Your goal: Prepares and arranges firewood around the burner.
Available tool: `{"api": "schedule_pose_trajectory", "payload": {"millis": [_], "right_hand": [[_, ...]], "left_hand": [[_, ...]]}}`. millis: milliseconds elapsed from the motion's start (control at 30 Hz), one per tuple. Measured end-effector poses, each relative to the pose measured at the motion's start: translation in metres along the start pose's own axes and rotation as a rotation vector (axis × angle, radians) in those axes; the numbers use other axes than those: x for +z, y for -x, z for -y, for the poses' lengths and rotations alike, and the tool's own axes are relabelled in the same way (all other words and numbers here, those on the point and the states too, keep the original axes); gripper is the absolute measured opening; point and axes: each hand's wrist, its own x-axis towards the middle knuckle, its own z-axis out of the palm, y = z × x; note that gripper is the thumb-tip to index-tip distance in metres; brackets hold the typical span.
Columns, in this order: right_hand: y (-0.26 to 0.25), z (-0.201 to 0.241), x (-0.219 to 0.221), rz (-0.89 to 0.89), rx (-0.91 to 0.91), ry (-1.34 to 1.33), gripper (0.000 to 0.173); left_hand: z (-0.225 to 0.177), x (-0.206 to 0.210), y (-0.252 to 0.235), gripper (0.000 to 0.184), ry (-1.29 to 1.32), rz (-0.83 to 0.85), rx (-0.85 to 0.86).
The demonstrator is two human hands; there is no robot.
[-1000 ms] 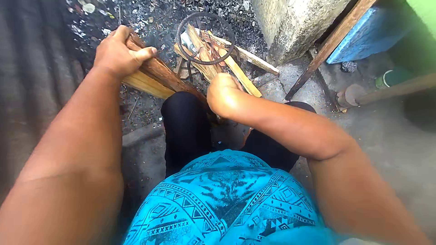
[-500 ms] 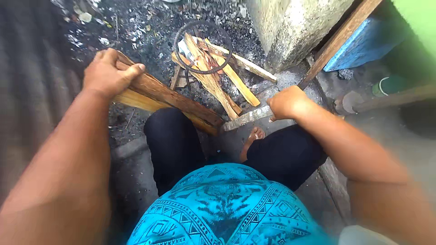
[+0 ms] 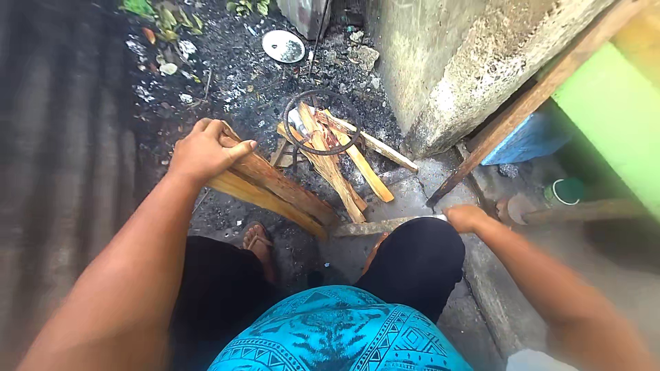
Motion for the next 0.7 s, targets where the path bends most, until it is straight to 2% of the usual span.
{"api": "schedule_pose_trajectory", "payload": {"millis": [233, 367, 533, 633, 700], "right_hand": [[0.029, -0.025, 0.061, -0.050, 0.017, -0.206, 0.059], [0.050, -0.031, 0.099, -0.210, 0.111, -0.491, 0.059], [0.060, 0.020, 0.162, -0.323, 0.310, -0.959, 0.061], [0.064, 0.062, 0.211, -0.365, 0.331, -1.345, 0.046], [0.069, 0.085, 0.247, -0.388, 0.329, -1.618, 0.039]], "left_hand": [[0.045, 0.001, 0.017, 0.071, 0.048, 0.004, -0.039], [0.059, 0.004, 0.018, 0.072, 0.053, 0.003, -0.033], [0.062, 0.012, 0.017, 0.077, 0.081, -0.026, 0.097], [0.075, 0.031, 0.002, 0.095, 0.085, -0.091, 0.167], [0.060, 0.029, 0.006, 0.099, 0.073, -0.087, 0.151]]}}
